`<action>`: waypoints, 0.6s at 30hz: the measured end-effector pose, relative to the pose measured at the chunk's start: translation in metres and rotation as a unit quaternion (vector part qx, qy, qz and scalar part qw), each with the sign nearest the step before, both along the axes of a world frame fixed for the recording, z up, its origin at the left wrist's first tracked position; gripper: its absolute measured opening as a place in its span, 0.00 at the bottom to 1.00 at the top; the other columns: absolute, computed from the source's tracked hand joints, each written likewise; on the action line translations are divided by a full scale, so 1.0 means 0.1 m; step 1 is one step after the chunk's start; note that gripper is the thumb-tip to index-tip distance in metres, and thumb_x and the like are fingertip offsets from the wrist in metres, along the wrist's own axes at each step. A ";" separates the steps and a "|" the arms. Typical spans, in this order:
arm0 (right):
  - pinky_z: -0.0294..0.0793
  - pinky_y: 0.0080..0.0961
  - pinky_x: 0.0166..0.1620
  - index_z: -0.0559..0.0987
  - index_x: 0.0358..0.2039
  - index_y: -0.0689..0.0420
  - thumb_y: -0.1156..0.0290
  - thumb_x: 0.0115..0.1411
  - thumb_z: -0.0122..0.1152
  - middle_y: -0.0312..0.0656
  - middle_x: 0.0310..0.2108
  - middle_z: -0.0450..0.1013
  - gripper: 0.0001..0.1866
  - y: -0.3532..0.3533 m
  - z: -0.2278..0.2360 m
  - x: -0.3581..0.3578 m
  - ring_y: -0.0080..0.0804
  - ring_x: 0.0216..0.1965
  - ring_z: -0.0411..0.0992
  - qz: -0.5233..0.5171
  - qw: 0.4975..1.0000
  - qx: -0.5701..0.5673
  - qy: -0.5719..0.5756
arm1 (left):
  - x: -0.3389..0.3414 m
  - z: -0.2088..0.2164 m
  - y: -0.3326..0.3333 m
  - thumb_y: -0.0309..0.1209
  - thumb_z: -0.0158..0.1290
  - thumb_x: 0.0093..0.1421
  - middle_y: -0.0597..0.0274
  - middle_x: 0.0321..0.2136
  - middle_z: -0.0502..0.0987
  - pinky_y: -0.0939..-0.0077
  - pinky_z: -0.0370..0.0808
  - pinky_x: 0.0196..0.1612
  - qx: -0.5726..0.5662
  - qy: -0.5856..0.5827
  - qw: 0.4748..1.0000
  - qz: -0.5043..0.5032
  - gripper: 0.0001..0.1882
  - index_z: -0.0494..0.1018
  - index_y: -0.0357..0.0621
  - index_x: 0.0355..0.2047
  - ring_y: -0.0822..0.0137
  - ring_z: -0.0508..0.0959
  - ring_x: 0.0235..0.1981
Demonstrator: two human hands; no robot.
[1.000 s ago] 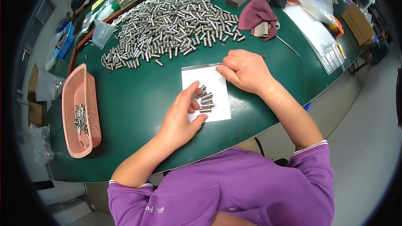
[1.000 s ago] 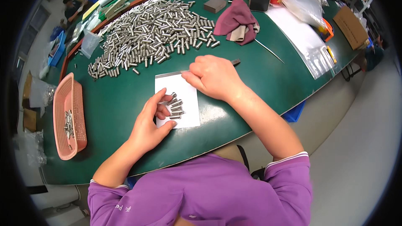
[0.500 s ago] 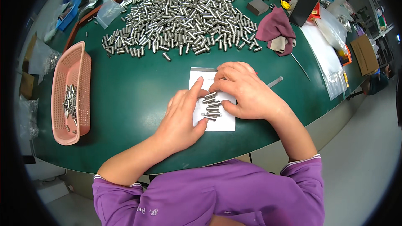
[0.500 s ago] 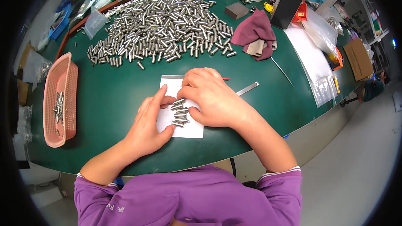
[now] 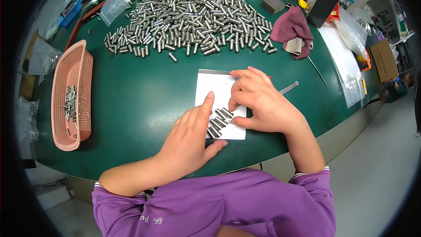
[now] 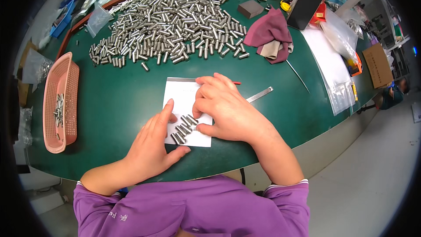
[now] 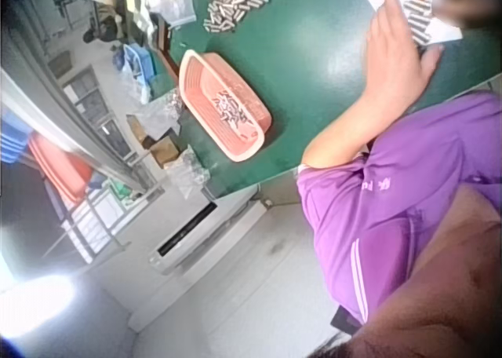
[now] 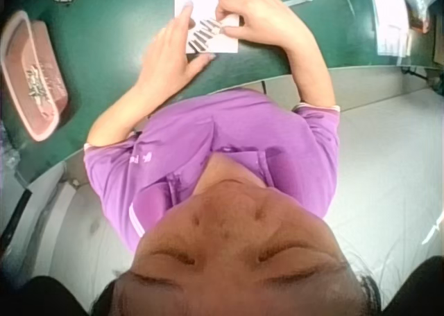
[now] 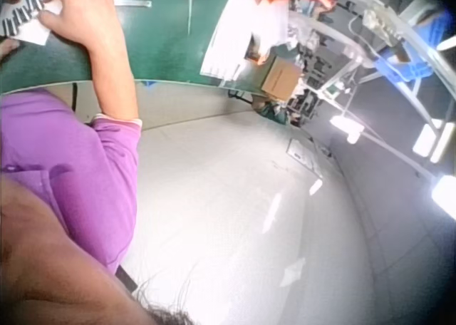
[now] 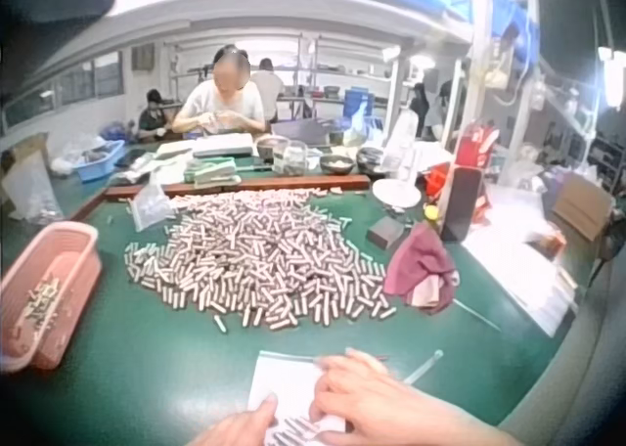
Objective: The person arranges small cylindrical metal parts on a white paper on a green workbench. They pick up parts from a large pile, place them in rows, and occasionally use a small rectangular tool to adjust alignment. The person also uses a pink basket to hold some of the parts.
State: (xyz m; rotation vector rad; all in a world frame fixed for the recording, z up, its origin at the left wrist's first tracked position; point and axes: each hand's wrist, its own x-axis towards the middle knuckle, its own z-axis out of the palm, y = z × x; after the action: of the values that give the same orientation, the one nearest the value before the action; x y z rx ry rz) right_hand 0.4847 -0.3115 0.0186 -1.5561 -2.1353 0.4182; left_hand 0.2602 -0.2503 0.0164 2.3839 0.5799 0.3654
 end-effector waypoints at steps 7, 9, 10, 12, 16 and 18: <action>0.59 0.45 0.61 0.78 0.34 0.51 0.70 0.42 0.71 0.37 0.35 0.72 0.16 0.04 -0.05 -0.08 0.41 0.55 0.66 -0.001 0.999 0.025 0.028 | 0.02 -0.15 0.06 0.23 0.63 0.48 0.53 0.41 0.72 0.66 0.73 0.41 0.010 -0.029 0.999 -0.012 0.49 0.47 0.36 0.66 0.59 0.72 0.36; 0.59 0.44 0.60 0.79 0.35 0.51 0.69 0.43 0.70 0.39 0.36 0.72 0.16 0.03 -0.05 -0.07 0.41 0.54 0.66 0.008 0.999 0.025 0.025 | 0.03 -0.18 0.10 0.21 0.63 0.47 0.54 0.40 0.73 0.66 0.73 0.41 0.025 -0.048 0.998 -0.014 0.49 0.48 0.37 0.66 0.59 0.72 0.35; 0.59 0.43 0.59 0.79 0.35 0.51 0.68 0.44 0.70 0.40 0.37 0.73 0.16 0.03 -0.05 -0.06 0.41 0.53 0.66 0.014 1.000 0.021 0.019 | 0.04 -0.19 0.12 0.21 0.63 0.47 0.54 0.40 0.73 0.66 0.73 0.41 0.026 -0.052 0.998 -0.015 0.49 0.48 0.37 0.66 0.59 0.72 0.35; 0.58 0.42 0.58 0.79 0.36 0.51 0.67 0.44 0.70 0.41 0.38 0.73 0.16 0.03 -0.07 -0.05 0.40 0.53 0.66 0.016 1.000 0.013 0.015 | 0.04 -0.19 0.13 0.20 0.63 0.47 0.55 0.41 0.73 0.67 0.73 0.41 0.018 -0.051 0.999 -0.009 0.49 0.49 0.39 0.66 0.60 0.72 0.35; 0.58 0.42 0.59 0.79 0.35 0.51 0.65 0.43 0.71 0.38 0.35 0.74 0.17 0.02 -0.07 -0.03 0.39 0.52 0.67 0.006 1.000 0.004 0.008 | 0.05 -0.13 0.16 0.20 0.63 0.46 0.59 0.42 0.75 0.68 0.73 0.41 0.006 -0.033 0.999 -0.006 0.47 0.52 0.41 0.66 0.62 0.72 0.33; 0.58 0.42 0.59 0.79 0.35 0.51 0.65 0.43 0.71 0.37 0.34 0.74 0.17 0.01 -0.05 -0.03 0.38 0.52 0.68 0.011 1.000 0.003 0.003 | 0.05 -0.12 0.17 0.21 0.63 0.46 0.62 0.42 0.76 0.69 0.72 0.41 0.009 -0.030 0.999 -0.009 0.46 0.54 0.42 0.65 0.64 0.72 0.32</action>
State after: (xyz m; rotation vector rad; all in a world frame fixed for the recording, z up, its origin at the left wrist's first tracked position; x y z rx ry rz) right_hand 0.4820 -0.3102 0.0139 -1.5277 -2.1483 0.4229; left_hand 0.2657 -0.2330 0.0047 2.3861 0.5293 0.4339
